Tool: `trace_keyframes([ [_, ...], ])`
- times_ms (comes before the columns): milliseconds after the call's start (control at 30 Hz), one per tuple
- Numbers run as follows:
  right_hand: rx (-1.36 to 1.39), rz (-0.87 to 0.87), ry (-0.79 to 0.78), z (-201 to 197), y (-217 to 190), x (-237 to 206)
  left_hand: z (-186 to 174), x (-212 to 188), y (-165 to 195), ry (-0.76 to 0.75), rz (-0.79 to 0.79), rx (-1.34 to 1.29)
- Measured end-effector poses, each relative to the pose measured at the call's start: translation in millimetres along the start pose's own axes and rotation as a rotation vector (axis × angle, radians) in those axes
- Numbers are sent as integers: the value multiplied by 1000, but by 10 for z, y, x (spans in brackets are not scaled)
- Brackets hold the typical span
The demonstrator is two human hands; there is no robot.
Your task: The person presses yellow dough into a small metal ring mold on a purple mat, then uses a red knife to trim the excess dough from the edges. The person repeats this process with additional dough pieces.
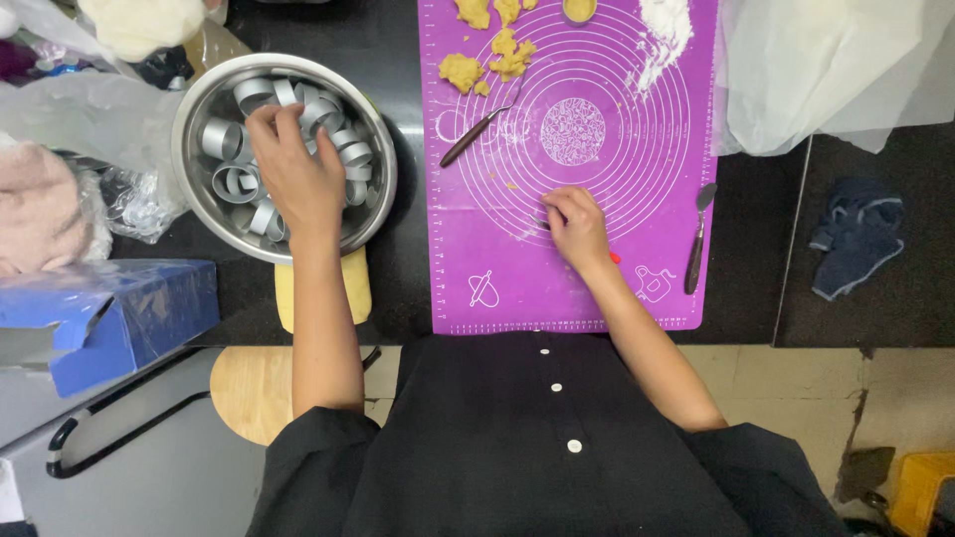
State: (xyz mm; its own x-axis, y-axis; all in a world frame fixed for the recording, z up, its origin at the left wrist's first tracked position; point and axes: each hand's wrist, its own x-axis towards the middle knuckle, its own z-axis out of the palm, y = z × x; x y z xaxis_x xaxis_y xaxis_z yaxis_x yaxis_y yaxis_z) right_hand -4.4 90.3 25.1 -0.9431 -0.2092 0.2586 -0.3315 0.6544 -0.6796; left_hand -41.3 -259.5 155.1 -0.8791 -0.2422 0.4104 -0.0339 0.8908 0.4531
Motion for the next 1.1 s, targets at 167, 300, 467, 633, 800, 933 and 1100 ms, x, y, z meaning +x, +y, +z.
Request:
trace_keyframes([
  [167,212,21,66,8,-219,281,-129,-5,81,-37,87,106],
  [300,235,100,-51,99,-231,478,-346,101,-233,-225,220,194],
  [467,409,155,76,259,-86,567,-223,16,-364,-376,198,192],
  [633,234,243,-37,275,-23,594,-89,9,-254,-371,3,79],
  [800,254,221,36,131,209,1072,-72,2,-137,-187,48,59],
  [933,145,170,-130,94,276,1306,-52,25,-162,-238,162,222],
  [1100,142,-88,-165,326,94,1311,4,94,-248,-334,102,200],
])
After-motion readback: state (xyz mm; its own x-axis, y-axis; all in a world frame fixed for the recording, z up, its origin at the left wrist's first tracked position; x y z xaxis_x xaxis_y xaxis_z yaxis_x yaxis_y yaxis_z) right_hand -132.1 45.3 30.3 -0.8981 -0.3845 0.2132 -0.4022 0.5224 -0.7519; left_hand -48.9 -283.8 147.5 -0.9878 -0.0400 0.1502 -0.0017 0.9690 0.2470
